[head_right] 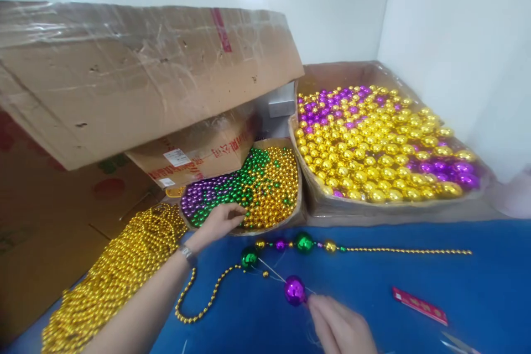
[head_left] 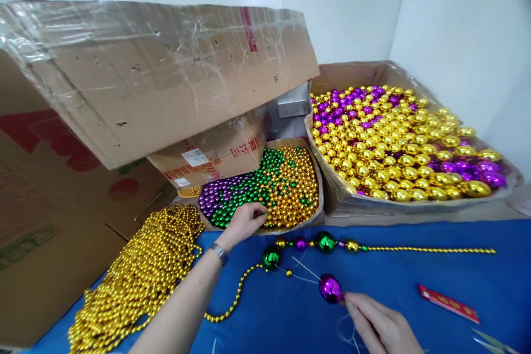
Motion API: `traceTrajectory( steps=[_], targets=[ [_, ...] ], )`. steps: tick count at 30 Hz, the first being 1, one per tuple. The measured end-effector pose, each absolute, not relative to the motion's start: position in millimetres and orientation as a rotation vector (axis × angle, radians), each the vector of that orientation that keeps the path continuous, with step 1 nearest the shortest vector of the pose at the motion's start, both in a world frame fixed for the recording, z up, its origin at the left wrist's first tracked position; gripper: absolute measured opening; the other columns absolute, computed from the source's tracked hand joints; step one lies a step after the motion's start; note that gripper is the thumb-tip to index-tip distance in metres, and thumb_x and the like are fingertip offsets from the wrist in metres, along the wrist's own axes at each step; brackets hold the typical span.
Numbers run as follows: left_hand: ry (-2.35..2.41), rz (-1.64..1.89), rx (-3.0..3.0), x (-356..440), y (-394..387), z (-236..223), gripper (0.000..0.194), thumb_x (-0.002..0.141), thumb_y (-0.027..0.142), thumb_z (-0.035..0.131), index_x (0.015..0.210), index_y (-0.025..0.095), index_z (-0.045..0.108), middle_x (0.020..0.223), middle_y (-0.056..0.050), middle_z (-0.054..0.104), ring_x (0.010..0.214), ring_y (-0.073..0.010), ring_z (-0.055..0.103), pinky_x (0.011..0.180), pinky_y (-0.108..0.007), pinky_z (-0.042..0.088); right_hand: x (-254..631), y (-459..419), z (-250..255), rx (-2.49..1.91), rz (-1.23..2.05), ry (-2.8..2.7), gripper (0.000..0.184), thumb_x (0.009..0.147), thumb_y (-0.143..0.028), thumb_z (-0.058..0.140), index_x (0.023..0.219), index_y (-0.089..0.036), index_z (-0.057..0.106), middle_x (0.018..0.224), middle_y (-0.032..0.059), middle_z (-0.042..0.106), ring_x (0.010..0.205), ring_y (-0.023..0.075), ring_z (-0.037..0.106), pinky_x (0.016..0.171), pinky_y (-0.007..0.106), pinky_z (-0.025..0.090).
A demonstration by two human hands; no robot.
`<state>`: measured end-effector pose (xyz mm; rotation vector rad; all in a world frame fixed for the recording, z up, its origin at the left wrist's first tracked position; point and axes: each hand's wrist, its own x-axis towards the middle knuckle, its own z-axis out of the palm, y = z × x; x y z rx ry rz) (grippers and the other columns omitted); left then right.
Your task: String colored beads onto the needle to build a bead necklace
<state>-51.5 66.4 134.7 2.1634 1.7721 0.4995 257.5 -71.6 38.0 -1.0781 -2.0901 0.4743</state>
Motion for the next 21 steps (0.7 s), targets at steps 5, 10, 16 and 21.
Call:
traceTrajectory(
  steps=[5, 10, 16, 21],
  targets=[
    [1.795, 0.732, 2.001, -57.8, 71.7, 138.0, 0.015, 0.068, 0.012, 0.059, 0.076, 0.020, 0.069, 0.086, -0.006, 0.069, 0.090, -0.0247, 0.060, 0.089, -0.036, 0.040, 250.2, -74.0, 43.9, -1.065, 0.511, -2.039, 0.025, 0.095, -0.028, 0.042, 0.103, -0.020, 0.063, 0.094, 0.0087, 0.071, 0.079, 0.0162, 0.070, 0.069, 0.016, 0.056],
    [1.613, 0.930, 1.718, -47.0, 75.4, 144.5, 0.010, 0.063, 0.012, 0.066, 0.070, 0.019, 0.068, 0.078, -0.004, 0.068, 0.087, -0.0245, 0.062, 0.087, -0.037, 0.045, 250.3, -75.2, 46.6, -1.089, 0.475, -2.041, 0.022, 0.094, -0.027, 0.043, 0.097, -0.021, 0.063, 0.084, 0.0063, 0.070, 0.082, 0.0179, 0.070, 0.071, 0.018, 0.056],
    [1.198, 1.098, 1.299, -1.1, 32.6, 139.1, 0.024, 0.080, 0.032, 0.062, 0.098, 0.016, 0.062, 0.102, -0.010, 0.068, 0.089, -0.0212, 0.067, 0.081, -0.035, 0.053, 248.2, -69.4, 54.7, -1.118, 0.494, -1.976, 0.026, 0.095, -0.025, 0.038, 0.081, -0.021, 0.060, 0.066, 0.0030, 0.063, 0.077, 0.0179, 0.069, 0.068, 0.020, 0.055],
    [0.961, 1.208, 0.772, 22.3, 4.2, 129.9, 0.019, 0.072, 0.018, 0.073, 0.087, 0.015, 0.063, 0.085, -0.004, 0.068, 0.085, -0.0213, 0.069, 0.075, -0.026, 0.055, 246.9, -67.3, 52.6, -1.069, 0.455, -1.964, 0.023, 0.094, -0.020, 0.038, 0.091, -0.019, 0.061, 0.070, 0.0029, 0.063, 0.070, 0.0158, 0.067, 0.066, 0.020, 0.054]
  ],
)
